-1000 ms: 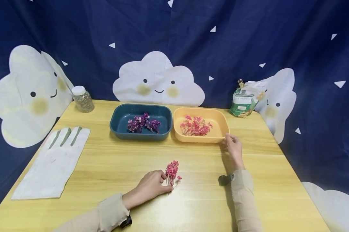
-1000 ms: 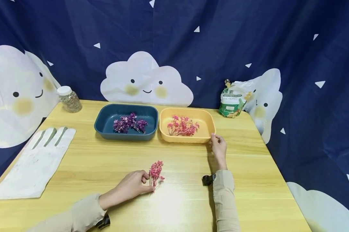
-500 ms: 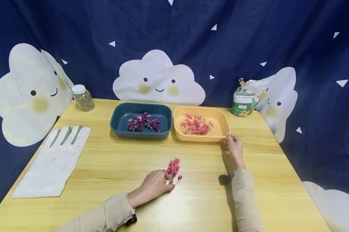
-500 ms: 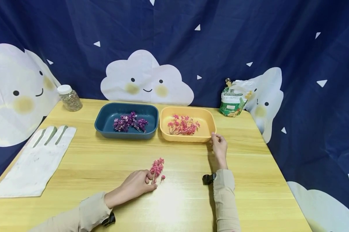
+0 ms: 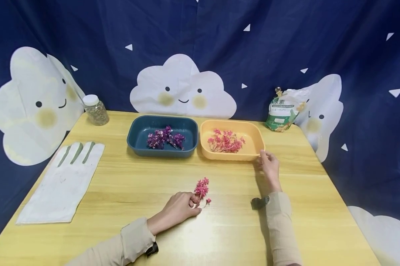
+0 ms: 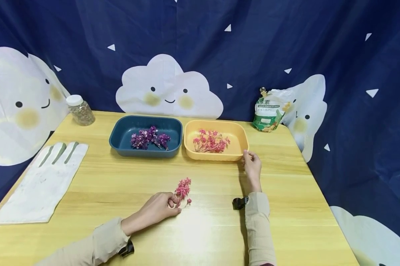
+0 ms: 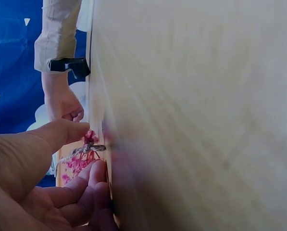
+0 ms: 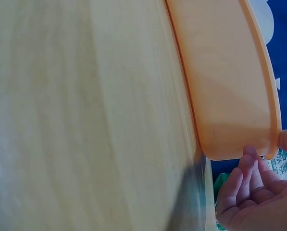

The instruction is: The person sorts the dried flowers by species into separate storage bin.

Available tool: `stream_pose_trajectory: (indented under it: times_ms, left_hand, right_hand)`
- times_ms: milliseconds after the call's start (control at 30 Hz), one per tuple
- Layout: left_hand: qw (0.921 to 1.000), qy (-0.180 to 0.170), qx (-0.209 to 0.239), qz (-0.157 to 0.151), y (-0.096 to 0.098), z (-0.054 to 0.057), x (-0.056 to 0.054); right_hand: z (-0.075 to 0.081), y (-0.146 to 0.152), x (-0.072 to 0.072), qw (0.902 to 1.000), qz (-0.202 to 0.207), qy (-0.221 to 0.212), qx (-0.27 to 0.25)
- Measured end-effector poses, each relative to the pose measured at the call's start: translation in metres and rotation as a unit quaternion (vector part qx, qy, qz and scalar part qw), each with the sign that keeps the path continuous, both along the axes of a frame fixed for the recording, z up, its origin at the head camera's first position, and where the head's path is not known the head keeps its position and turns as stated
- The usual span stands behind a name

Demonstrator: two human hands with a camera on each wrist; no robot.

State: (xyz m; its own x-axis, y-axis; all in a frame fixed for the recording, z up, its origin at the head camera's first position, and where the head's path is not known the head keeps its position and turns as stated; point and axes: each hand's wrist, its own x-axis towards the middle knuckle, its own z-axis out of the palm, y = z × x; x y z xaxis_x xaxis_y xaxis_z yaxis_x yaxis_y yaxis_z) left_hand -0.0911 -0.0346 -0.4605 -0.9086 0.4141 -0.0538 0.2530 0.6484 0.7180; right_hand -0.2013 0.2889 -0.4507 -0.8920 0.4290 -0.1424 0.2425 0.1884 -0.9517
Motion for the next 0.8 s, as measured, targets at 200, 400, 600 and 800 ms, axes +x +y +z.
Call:
stream_pose_trajectory:
  times_ms: [200, 400, 600, 800]
  left_hand:
    - [0.9998, 0.010, 0.012, -0.009, -0.0008, -0.0028, -0.0026]
    - [0.9996, 0.002, 0.028, -0.008, -0.0026, -0.0042, -0.0066]
    - [0.9991, -0.013, 0.041, -0.002, -0.0045, -0.0040, -0.0055]
    - [0.9986, -0.020, 0.049, -0.002, -0.0049, -0.0051, -0.0044]
  right_hand:
    - [0.0023, 0.0002, -0.0009, 1.0000, 0.002, -0.004, 0.001]
    - [0.0030, -0.0002, -0.0040, 1.0000, -0.003, 0.008, -0.004]
    - [0.0022, -0.0005, -0.0035, 1.0000, -0.002, 0.006, -0.007]
    - [0.0033, -0.0007, -0.0014, 0.9999, 0.004, -0.002, -0.011]
